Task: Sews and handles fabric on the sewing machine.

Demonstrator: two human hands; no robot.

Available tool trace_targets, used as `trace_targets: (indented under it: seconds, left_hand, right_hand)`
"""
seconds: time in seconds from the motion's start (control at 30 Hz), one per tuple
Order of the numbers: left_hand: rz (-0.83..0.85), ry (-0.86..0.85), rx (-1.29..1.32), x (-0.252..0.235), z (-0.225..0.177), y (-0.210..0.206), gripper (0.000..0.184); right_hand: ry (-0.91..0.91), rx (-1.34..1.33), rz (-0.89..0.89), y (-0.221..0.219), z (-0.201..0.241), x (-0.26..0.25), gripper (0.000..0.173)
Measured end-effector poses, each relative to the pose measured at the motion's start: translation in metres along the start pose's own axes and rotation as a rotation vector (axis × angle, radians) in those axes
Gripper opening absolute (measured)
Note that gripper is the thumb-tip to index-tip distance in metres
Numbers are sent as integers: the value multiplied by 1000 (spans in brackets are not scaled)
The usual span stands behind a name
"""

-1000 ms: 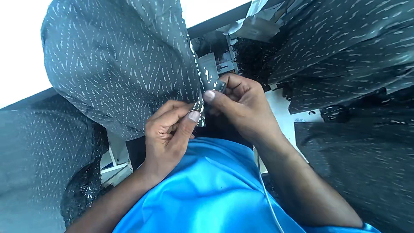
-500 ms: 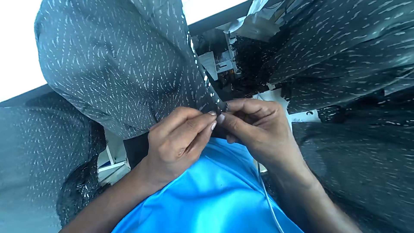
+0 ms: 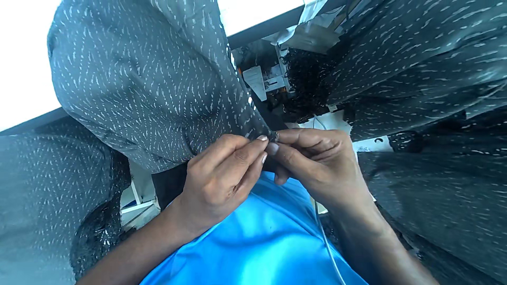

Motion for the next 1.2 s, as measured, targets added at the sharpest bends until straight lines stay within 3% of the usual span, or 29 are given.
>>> trace_targets:
  seconds: [0.17, 0.27, 0.37, 0.47, 0.6, 0.7, 0.77, 0.87, 1.0, 1.2]
  left_hand:
    - [45, 128, 139, 4, 5, -6, 30]
    - [79, 377, 552, 8, 21, -16, 31]
    - [233, 580, 850, -9, 41, -16, 33]
    - [139, 465, 524, -44, 73, 25, 31]
    - [-78, 209, 79, -97, 99, 95, 28]
    - [-136, 37, -61, -133, 111, 121, 25]
    - [-127, -56, -159, -155, 119, 125, 27]
    - [-24, -64, -296, -178, 130, 114, 30]
    - [88, 17, -391, -179, 153, 92, 35]
    - [98, 24, -405, -177, 161, 87, 40]
  right_hand:
    - [2, -20, 9, -1, 4, 0, 15]
    - [-66, -125, -47, 3, -11, -10, 15]
    - [-211, -303, -11, 9, -41, -26, 16]
    - [-319, -276, 31, 19, -68, -47, 18]
    - [42, 252, -74, 27, -54, -68, 18]
    - [181, 215, 18, 23, -44, -70, 18]
    - [153, 73, 190, 17, -51, -69, 19]
    - [30, -85, 299, 13, -70, -60, 17]
    - [-37, -90, 266, 16, -72, -60, 14]
    - [-14, -59, 272, 16, -56, -63, 15]
Point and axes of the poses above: each hand's wrist, its own x-axis away from the middle knuckle, its own y-axis out of the back of the hand, z = x × y, the point moved 8 cm from there along -x, towards the middle knuckle, and after that the axes turned 7 degrees about -y, right-handed, at the moved point
